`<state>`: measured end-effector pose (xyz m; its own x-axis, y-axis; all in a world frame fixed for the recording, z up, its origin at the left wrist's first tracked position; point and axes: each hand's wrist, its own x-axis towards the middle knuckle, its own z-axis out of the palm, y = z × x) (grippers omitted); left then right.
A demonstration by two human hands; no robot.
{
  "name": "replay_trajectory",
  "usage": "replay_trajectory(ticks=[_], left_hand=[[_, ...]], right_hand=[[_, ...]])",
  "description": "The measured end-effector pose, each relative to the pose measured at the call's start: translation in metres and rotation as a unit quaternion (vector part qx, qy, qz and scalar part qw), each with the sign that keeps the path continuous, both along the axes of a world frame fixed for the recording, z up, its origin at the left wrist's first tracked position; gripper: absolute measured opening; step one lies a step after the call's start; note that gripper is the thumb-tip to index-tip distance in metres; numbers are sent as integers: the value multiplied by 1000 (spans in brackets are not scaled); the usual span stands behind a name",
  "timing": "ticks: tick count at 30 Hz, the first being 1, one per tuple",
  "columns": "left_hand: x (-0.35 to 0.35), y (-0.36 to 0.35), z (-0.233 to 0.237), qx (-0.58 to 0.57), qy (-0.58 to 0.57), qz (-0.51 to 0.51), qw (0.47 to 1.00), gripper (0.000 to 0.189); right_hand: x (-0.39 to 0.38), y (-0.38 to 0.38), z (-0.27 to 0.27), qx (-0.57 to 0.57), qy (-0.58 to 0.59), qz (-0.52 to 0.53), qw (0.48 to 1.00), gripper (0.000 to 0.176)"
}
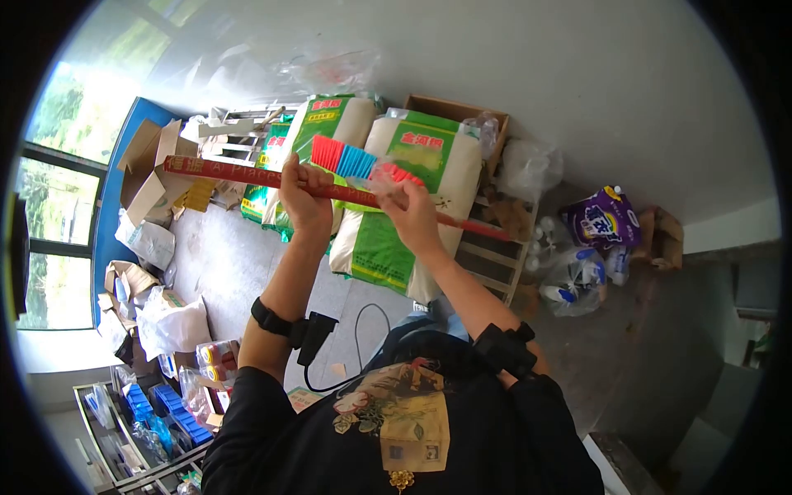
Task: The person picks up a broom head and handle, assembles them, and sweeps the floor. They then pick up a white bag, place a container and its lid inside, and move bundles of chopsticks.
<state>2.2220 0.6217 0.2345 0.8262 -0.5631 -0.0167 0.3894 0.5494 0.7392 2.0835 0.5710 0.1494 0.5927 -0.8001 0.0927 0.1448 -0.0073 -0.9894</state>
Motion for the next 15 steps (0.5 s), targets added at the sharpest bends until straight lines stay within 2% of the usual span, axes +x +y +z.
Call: replay_trajectory(ticks=[3, 6, 11, 15], left_hand=[[-8, -1, 5, 0, -25, -5, 1000, 30], [-13, -2, 14, -11, -62, -43, 997, 30], [-16, -6, 25, -10, -113, -121, 986, 30], [-8, -6, 26, -5, -77, -100, 992, 30]], right_hand=[[1, 3, -3, 2, -24, -15, 1000, 13], [4, 6, -3, 131, -117, -45, 983, 9], [-2, 7, -2, 304, -180, -26, 935, 5], [-4, 3, -1, 393, -199, -10, 897, 7]])
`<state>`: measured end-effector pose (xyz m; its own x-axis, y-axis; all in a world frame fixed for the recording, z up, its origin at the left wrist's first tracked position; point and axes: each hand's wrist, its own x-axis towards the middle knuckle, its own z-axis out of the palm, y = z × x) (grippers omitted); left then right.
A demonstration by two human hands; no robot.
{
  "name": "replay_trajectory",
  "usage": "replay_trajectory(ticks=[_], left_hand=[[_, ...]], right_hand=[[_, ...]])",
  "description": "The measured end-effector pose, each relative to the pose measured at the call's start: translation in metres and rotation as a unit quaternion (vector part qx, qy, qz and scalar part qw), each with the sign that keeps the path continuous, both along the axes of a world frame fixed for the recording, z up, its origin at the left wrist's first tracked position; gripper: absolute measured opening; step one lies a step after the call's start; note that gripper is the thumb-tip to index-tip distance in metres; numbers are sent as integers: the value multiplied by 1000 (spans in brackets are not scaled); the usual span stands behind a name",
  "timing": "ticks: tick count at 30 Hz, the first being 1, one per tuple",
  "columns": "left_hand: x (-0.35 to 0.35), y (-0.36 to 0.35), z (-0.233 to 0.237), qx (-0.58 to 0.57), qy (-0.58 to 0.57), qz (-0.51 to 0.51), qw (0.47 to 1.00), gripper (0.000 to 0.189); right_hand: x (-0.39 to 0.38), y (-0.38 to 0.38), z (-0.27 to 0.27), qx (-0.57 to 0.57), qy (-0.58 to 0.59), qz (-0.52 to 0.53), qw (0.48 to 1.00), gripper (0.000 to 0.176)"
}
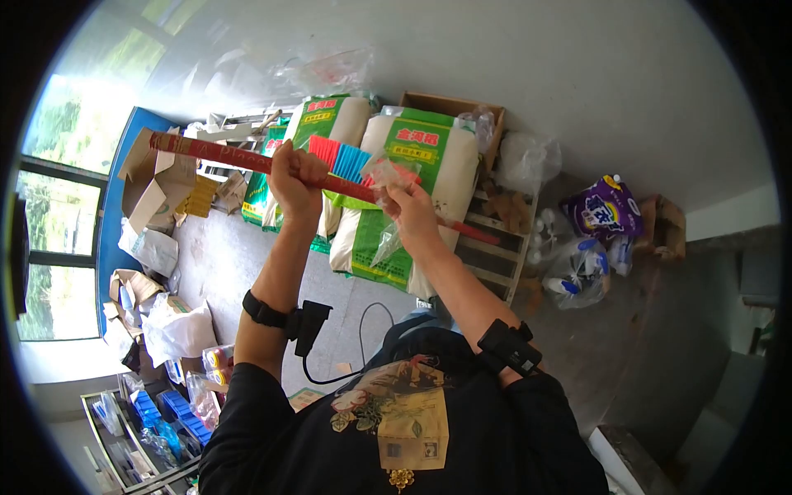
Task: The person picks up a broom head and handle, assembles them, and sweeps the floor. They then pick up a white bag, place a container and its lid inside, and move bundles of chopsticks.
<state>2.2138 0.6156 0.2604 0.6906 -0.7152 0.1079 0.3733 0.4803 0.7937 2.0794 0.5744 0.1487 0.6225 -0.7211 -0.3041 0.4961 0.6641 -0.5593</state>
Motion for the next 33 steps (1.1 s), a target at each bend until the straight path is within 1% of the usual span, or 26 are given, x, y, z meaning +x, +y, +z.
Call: replay_trajectory(ticks=[2, 5, 8, 10, 11, 12, 14, 16, 18, 21, 24, 26, 27, 29, 31, 33], left_hand=[[8, 3, -6, 10, -3, -7, 1000, 32], [13, 8, -5, -51, -38, -105, 992, 30], [25, 15, 7, -64, -82, -184, 977, 29], [22, 8, 6, -30, 8, -30, 999, 26], [22, 6, 7, -13, 52, 49, 997, 25], [29, 7, 2, 14, 45, 40, 998, 34], [36, 7, -13, 55, 87, 84, 991, 38], [34, 8, -12, 83, 108, 144, 980, 41], [32, 13, -3, 68, 120, 175, 975, 41], [36, 14, -1, 66, 104, 191, 974, 39], [49, 16, -7, 72, 74, 185, 977, 37], [58, 18, -3, 69, 76, 190, 976, 35], [71, 21, -6, 75, 63, 224, 970, 34], [112, 35, -19, 86, 34, 290, 953, 33], [161, 72, -25, 52, 9, 291, 955, 32], [185, 100, -9, 4, 78, 288, 955, 33]], right_hand=[[-2, -3, 2, 54, -20, -9, 998, 6], [-6, -5, 6, 106, -50, -1, 993, 8], [-11, -6, 13, 131, -77, 34, 988, 12], [-13, -6, 14, 156, -94, 57, 982, 15], [-12, -6, 15, 174, -105, 66, 977, 16], [-9, -7, 16, 191, -116, 73, 972, 17], [-8, 1, 7, 224, -119, 98, 962, 18], [-9, 10, 1, 249, -145, 126, 949, 18], [-12, 15, -2, 266, -192, 155, 932, 18], [-14, 12, 1, 212, -192, 167, 944, 17], [-19, 11, 15, 195, -163, 185, 949, 11], [-26, 16, 19, 219, -172, 184, 943, 11], [-31, 19, 19, 232, -177, 184, 939, 10], [-58, 10, 11, 215, -318, 205, 901, 10], [-104, -4, 48, 208, -213, 80, 951, 15], [-142, -24, 17, 196, -132, 39, 971, 15]])
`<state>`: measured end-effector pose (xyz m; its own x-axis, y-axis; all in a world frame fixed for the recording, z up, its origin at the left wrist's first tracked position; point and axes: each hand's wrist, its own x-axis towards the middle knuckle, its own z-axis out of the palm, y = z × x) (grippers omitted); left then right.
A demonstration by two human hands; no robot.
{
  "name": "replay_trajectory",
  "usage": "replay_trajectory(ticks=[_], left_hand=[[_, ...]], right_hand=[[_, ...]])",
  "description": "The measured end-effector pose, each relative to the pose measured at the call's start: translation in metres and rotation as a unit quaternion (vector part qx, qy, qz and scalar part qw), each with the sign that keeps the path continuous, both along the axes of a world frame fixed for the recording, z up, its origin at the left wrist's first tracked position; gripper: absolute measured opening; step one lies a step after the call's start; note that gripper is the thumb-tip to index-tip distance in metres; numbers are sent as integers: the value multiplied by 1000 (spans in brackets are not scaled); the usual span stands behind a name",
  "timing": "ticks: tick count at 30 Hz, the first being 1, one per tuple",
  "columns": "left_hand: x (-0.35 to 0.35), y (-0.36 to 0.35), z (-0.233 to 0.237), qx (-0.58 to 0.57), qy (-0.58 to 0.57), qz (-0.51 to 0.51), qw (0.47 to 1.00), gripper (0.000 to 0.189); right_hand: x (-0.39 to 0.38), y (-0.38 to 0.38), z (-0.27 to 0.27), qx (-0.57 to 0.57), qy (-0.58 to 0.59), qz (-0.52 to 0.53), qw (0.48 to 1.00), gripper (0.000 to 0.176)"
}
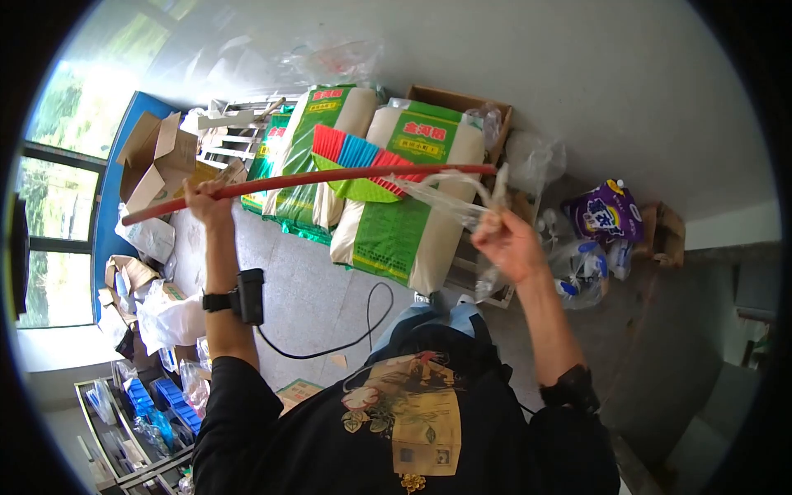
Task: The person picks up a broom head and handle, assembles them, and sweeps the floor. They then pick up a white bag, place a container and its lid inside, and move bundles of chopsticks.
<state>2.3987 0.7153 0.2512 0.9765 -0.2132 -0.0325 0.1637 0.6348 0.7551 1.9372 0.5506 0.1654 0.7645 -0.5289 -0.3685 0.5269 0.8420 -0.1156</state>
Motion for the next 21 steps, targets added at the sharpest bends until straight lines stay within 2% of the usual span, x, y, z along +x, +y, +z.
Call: replay_trajectory(ticks=[2, 6, 7, 8, 10, 12, 14, 17, 19, 21], left_hand=[[11, 15, 11, -22, 21, -4, 1000, 35], [34, 35, 8, -47, 51, -13, 997, 39], [43, 45, 6, -81, 59, -45, 994, 39], [42, 54, 15, -48, 34, -14, 998, 39], [66, 80, 18, -62, 11, 29, 998, 39], [61, 89, 32, -30, 8, 107, 994, 43], [63, 94, 35, -6, 13, 135, 991, 48], [58, 91, 28, -5, 5, 110, 994, 52], [56, 89, 23, 9, -7, 83, 996, 50], [46, 82, 21, 8, -10, 65, 998, 48]], right_hand=[[-32, -21, -41, -20, 120, -24, 992, 15], [-74, -66, -75, -74, 83, -119, 987, 13], [-104, -85, -95, -84, 59, -146, 984, 13], [-142, -109, -117, -97, 36, -175, 979, 14], [-226, -138, -151, -104, 183, -238, 948, 13], [-262, -129, -138, -13, 269, -337, 902, 14], [-270, -118, -144, -41, 317, -289, 902, 13], [-264, -113, -158, -82, 383, -246, 887, 13], [-270, -107, -163, -231, 461, -158, 842, 14], [-258, -96, -147, -273, 562, -150, 766, 16]])
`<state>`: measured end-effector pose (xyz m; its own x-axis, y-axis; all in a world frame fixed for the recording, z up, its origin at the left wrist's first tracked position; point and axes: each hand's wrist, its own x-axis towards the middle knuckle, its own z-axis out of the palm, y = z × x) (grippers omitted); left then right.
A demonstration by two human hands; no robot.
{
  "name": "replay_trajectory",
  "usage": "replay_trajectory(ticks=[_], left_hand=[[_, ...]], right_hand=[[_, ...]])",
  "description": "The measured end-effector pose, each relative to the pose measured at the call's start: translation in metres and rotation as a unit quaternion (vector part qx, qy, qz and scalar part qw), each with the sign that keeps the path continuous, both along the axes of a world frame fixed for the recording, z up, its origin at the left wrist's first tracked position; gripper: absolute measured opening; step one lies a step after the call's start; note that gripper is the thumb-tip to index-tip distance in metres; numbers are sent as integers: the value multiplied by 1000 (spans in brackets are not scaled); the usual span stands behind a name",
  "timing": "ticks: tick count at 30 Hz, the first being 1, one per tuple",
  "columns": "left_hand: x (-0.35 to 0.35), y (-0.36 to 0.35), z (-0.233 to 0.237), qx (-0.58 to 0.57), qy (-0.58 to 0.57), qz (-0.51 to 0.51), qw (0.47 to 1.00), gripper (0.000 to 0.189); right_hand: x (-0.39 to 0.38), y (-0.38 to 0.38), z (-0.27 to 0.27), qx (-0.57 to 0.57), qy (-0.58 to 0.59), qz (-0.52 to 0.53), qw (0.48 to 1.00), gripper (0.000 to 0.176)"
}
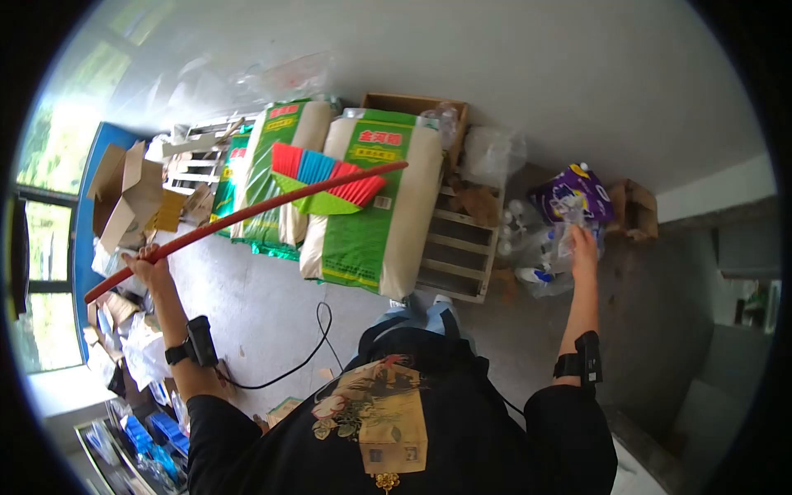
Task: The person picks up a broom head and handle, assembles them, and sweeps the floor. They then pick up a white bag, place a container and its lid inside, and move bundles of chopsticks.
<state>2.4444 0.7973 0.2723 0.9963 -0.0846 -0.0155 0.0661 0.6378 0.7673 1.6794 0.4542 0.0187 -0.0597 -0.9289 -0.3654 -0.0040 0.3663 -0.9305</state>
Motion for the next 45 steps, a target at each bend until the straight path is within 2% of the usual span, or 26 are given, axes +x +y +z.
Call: replay_trajectory(ticks=[4, 7, 10, 15, 16, 20, 23, 26, 29, 35, 38, 41, 42, 44, 45], left_hand=[[-16, -19, -7, 1, 21, -27, 999, 47], [-27, -33, -19, 27, 45, -74, 996, 49], [-20, -44, -49, 47, 74, -52, 995, 49], [-23, -62, -89, 55, 142, 1, 988, 50], [-22, -63, -97, 19, 160, -7, 987, 52], [-14, -66, -118, -47, 221, 67, 972, 54], [-8, -60, -118, -79, 213, 93, 970, 56], [24, -56, -131, -105, 231, 111, 961, 57], [62, -57, -150, -101, 233, 85, 963, 59], [154, -84, -222, -78, 273, 46, 958, 60], [183, -104, -256, -64, 311, 33, 948, 62], [189, -107, -270, 22, 392, -26, 919, 59], [195, -102, -280, 54, 432, -66, 898, 50], [202, -87, -319, 86, 417, -107, 898, 44], [203, -87, -322, 101, 409, -126, 898, 41]], right_hand=[[4, 15, 23, -67, 247, 25, 966, 25], [-5, 22, 27, -56, 310, 37, 948, 27], [-9, 36, 26, -122, 279, -12, 952, 25], [-31, 50, 5, -59, 221, -52, 972, 22], [-34, 53, 4, -50, 212, -65, 974, 21], [-35, 62, 15, -1, 220, -73, 973, 21], [-27, 62, 15, -25, 173, -92, 980, 20], [-9, 61, 16, 8, 157, -100, 983, 19], [24, 63, 14, -3, 146, -85, 986, 18], [120, 77, 32, -28, 145, -114, 982, 16], [156, 92, 49, 8, 177, -97, 979, 14], [183, 108, 59, 17, 180, -106, 978, 12], [188, 114, 61, 25, 183, -116, 976, 12], [201, 119, 64, 37, 182, -135, 973, 12], [205, 120, 64, 40, 184, -142, 972, 12]])
